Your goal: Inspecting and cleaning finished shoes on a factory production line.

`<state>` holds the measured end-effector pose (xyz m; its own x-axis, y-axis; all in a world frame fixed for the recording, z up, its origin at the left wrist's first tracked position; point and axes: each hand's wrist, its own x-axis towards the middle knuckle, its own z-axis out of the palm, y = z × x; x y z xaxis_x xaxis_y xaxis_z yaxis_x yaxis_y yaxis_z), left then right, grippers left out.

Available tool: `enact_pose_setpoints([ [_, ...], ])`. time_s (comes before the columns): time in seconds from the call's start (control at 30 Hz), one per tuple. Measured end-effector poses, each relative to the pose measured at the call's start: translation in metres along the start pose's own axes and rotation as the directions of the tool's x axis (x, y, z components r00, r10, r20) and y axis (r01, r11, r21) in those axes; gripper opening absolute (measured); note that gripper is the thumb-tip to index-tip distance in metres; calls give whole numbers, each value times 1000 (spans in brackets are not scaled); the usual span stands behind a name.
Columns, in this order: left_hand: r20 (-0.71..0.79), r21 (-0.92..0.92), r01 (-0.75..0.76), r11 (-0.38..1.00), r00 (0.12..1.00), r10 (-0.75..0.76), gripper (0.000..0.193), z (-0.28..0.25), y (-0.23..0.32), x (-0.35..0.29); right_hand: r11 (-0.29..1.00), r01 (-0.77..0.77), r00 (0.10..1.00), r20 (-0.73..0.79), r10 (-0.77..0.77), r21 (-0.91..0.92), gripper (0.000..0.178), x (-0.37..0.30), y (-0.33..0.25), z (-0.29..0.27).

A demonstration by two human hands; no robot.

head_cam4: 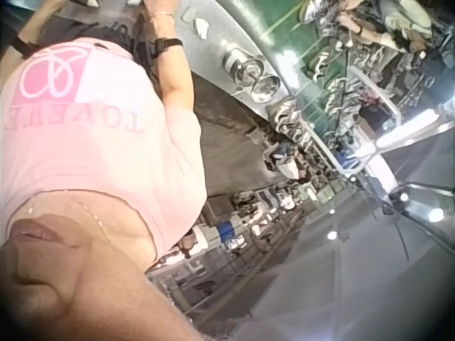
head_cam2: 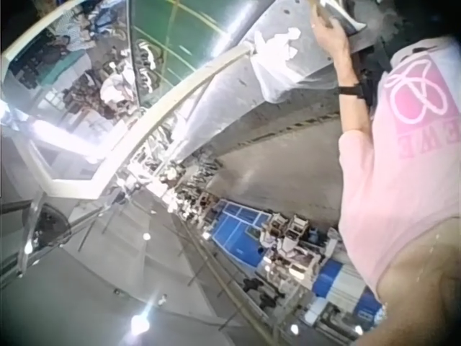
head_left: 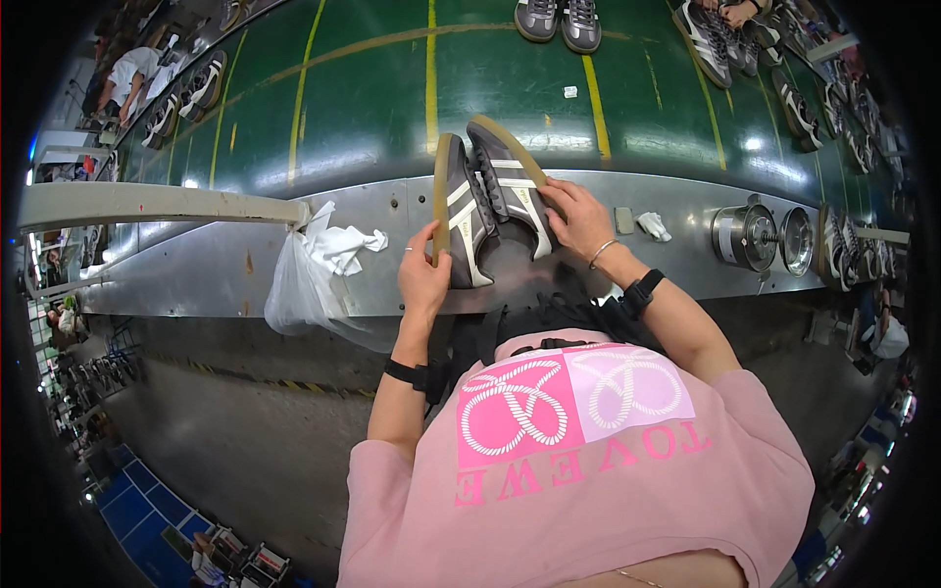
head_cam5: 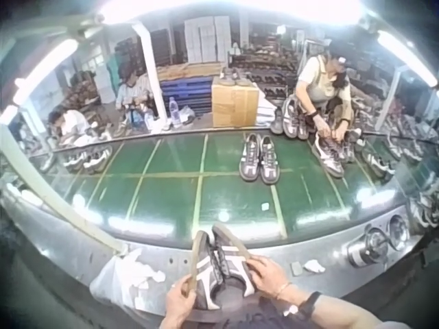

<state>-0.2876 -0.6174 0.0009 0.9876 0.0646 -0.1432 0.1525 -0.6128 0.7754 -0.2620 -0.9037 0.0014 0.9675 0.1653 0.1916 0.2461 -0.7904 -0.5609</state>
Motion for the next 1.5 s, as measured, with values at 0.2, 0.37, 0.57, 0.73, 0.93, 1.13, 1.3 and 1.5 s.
enact_pose_setpoints([
  [0.2,-66,-49,-15,999,998,11,41,4,-5,2,1000,-3,1000,17,3,-20,41,2,-8,-4],
  [0.37,-62,-4,-36,999,997,36,52,12,4,2,999,-8,1000,5,8,-39,45,1,-8,-3],
  [0.57,-27,294,-199,935,976,217,93,31,9,-3,994,-37,994,103,48,-105,71,5,-21,-8],
  [0.73,-34,318,-227,920,968,250,96,31,4,3,985,-47,986,148,72,-165,89,4,-25,4],
  [0.93,-59,57,-151,987,986,155,87,13,-4,12,979,-202,967,156,203,-22,80,9,-15,0],
  [1.13,250,-581,391,714,920,-301,75,-5,-16,37,643,-516,844,463,270,566,70,-6,13,39],
  [1.3,39,138,9,990,999,-14,59,-23,-34,47,577,-655,722,629,288,488,54,-11,25,44],
  [1.5,294,270,-77,960,956,-6,79,-7,49,34,578,-680,726,305,616,451,55,4,79,43],
])
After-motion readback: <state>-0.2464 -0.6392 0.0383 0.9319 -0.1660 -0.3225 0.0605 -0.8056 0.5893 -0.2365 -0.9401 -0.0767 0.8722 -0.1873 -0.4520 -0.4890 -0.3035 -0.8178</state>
